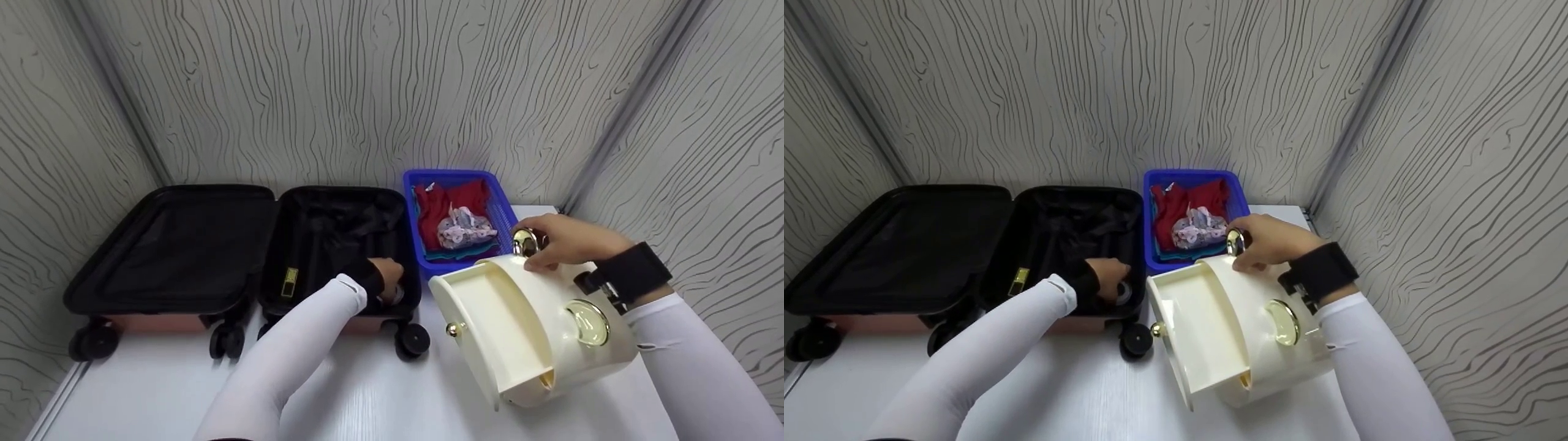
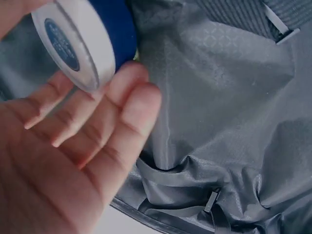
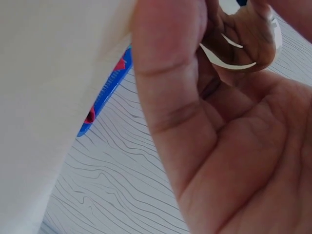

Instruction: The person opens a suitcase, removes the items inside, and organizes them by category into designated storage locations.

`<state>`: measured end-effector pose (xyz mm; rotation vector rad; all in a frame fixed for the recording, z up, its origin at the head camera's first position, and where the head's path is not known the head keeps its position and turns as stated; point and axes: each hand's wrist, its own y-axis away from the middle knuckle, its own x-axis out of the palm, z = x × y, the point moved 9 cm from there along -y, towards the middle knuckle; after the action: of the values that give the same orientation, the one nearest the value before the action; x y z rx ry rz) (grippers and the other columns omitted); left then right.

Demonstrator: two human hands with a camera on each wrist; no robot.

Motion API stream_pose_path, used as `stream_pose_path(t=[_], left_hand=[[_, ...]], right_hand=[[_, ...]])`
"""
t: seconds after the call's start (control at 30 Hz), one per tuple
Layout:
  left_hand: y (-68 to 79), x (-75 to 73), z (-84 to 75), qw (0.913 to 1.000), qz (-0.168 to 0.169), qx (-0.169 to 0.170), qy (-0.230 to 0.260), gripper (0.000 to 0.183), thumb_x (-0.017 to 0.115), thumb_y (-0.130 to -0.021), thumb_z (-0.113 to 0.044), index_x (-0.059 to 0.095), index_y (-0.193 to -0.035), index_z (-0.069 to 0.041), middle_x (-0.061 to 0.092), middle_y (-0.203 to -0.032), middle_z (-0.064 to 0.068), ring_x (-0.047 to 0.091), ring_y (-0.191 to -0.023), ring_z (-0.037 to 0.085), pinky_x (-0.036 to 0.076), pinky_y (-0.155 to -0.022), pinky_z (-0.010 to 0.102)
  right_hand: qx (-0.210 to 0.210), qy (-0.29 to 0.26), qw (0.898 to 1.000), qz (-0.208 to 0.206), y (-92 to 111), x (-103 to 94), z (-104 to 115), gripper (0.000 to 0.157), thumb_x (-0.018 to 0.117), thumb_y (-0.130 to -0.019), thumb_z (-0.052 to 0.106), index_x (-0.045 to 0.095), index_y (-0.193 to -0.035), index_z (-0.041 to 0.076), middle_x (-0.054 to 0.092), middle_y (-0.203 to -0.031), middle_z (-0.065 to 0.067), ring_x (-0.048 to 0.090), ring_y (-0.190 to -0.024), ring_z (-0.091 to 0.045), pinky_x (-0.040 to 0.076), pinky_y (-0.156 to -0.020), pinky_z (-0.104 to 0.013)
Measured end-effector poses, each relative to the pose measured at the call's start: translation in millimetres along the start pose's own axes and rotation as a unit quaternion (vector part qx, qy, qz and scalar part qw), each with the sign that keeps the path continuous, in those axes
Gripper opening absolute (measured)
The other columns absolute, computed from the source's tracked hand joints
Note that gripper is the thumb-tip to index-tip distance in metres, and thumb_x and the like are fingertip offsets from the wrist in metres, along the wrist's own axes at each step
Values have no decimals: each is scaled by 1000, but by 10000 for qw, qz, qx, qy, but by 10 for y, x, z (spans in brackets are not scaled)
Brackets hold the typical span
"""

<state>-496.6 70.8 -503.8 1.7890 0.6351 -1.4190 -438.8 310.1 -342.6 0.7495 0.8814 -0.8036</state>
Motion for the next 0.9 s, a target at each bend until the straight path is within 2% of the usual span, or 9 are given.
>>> stream_pose_path(t=[0.13,0.27,0.37,0.5,0.6,0.77,0.9], left_hand=[[17,-187,87,9993,-133,-137,322,25,90,-78,-25,70,-87,-11,75,-91,6,58,-74,19,50,-67,36],[54,-566,100,9970,-474,-168,580,33,89,-79,-34,66,-88,-13,68,-86,1,57,-74,18,47,-65,34],[114,-892,3,9940,-741,-20,808,35,85,-82,-43,65,-90,-15,64,-84,-3,57,-74,17,45,-65,33],[265,-1255,-317,9871,-959,520,1174,41,83,-87,-49,71,-104,-14,64,-90,-4,57,-80,16,45,-70,33],[400,-1405,-654,9820,-954,1084,1218,43,82,-88,-47,73,-113,-13,65,-92,-5,58,-83,15,46,-73,31],[557,-1405,-1205,9772,-680,1803,891,46,81,-90,-49,75,-119,-13,70,-96,-5,61,-85,12,48,-73,26],[589,-1272,-1521,9766,-360,2055,529,42,79,-93,-51,74,-112,-14,70,-92,-5,62,-81,12,48,-70,26]], right_hand=[[-7,-88,10000,16,-3,8,-6,57,85,-90,11,63,-140,-3,68,-81,-2,64,-69,-13,55,-64,-26],[4,-125,9999,11,-1,2,-1,56,85,-90,10,63,-139,-3,69,-80,-2,65,-69,-13,56,-64,-26],[45,-124,9999,2,-2,-1,-8,55,85,-90,11,64,-139,-2,69,-80,-1,65,-68,-13,55,-64,-26],[86,-94,9999,-1,-6,4,-20,55,85,-91,12,64,-140,-1,70,-81,-1,66,-69,-13,56,-65,-26],[89,-116,9999,12,-4,7,-18,56,85,-91,12,64,-140,-1,71,-85,-3,67,-71,-14,57,-65,-27],[50,-153,9999,23,-2,2,-7,55,85,-90,11,64,-139,-1,72,-88,-3,68,-71,-14,58,-66,-27],[35,-168,9998,46,-3,4,0,54,85,-91,10,64,-139,-2,71,-87,-3,67,-72,-14,57,-65,-26]])
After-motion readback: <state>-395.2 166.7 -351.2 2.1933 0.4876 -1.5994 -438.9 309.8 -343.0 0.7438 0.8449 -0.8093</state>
